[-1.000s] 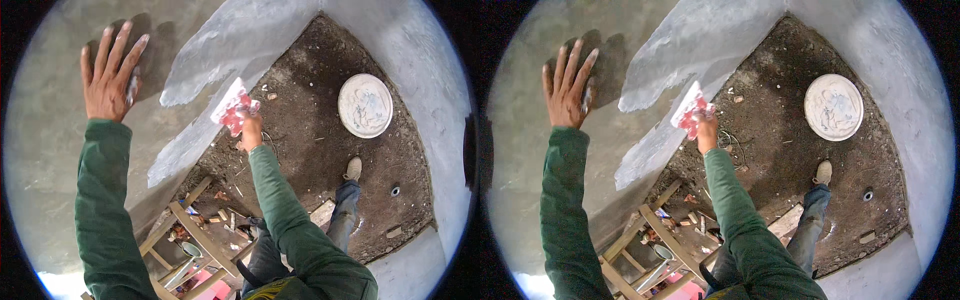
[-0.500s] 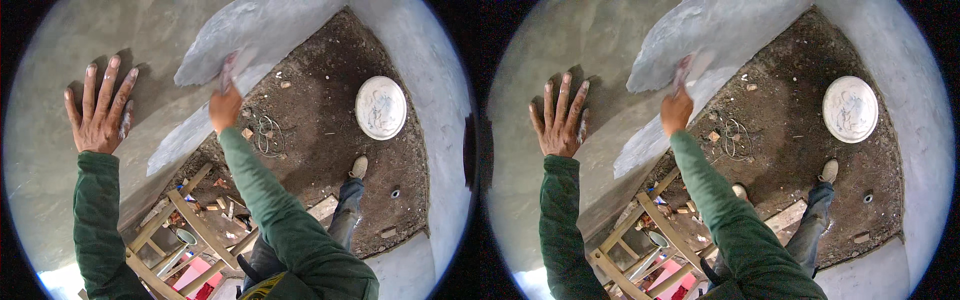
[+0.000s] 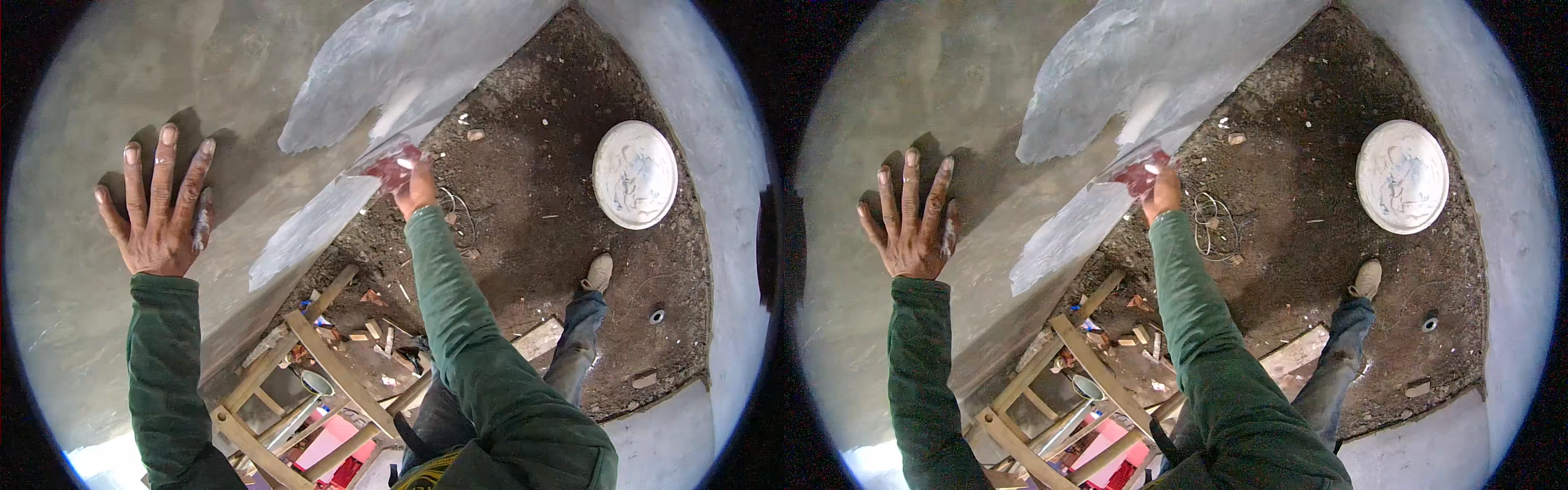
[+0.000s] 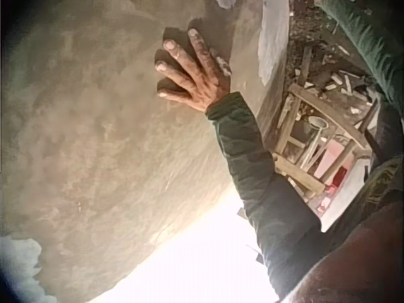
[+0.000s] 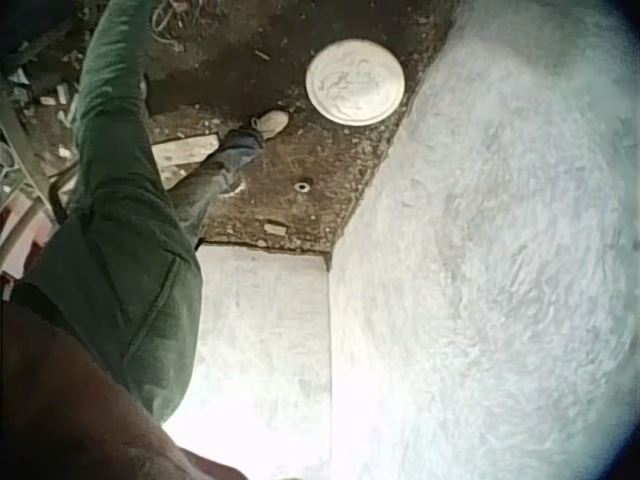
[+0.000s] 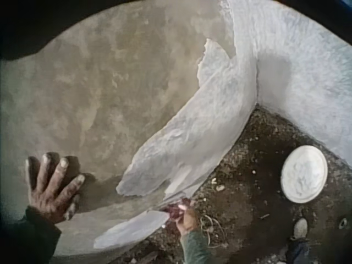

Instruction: Applying plaster to a wall with a putty knife.

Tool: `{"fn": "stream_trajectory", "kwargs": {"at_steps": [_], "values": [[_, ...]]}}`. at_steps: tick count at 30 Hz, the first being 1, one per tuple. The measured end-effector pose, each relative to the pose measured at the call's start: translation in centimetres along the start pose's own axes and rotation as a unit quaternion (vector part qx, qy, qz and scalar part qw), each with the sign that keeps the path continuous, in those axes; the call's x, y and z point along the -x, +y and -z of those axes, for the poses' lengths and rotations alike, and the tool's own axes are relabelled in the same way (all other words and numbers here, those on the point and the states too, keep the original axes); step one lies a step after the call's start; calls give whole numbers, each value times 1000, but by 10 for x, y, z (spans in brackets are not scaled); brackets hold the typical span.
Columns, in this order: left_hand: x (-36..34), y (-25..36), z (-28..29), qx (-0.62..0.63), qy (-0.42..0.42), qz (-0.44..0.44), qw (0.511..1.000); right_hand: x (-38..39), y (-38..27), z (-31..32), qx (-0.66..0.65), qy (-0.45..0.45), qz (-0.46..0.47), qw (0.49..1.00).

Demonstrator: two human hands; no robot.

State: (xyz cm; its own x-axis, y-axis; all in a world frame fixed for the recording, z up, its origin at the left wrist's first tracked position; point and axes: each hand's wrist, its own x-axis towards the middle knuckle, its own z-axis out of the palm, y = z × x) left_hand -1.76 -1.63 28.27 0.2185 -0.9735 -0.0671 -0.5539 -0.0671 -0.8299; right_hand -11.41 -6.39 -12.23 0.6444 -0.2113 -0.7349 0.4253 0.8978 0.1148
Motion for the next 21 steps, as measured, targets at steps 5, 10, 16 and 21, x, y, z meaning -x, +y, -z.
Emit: {"fn": "stream_trajectory", "kwargs": {"at_steps": [5,10,16,21], "values": [[3,-2,2,-10,-2,-8,1000,31,-80,-66,83,68,77,991],[-3,1,1,13,2,-2,1000,21,-116,-67,143,-33,155,977],[1,-4,1,32,-9,-6,999,80,-45,-88,272,-3,283,920],[-3,-2,3,68,-20,-3,997,86,11,-78,323,-103,304,890]]}}
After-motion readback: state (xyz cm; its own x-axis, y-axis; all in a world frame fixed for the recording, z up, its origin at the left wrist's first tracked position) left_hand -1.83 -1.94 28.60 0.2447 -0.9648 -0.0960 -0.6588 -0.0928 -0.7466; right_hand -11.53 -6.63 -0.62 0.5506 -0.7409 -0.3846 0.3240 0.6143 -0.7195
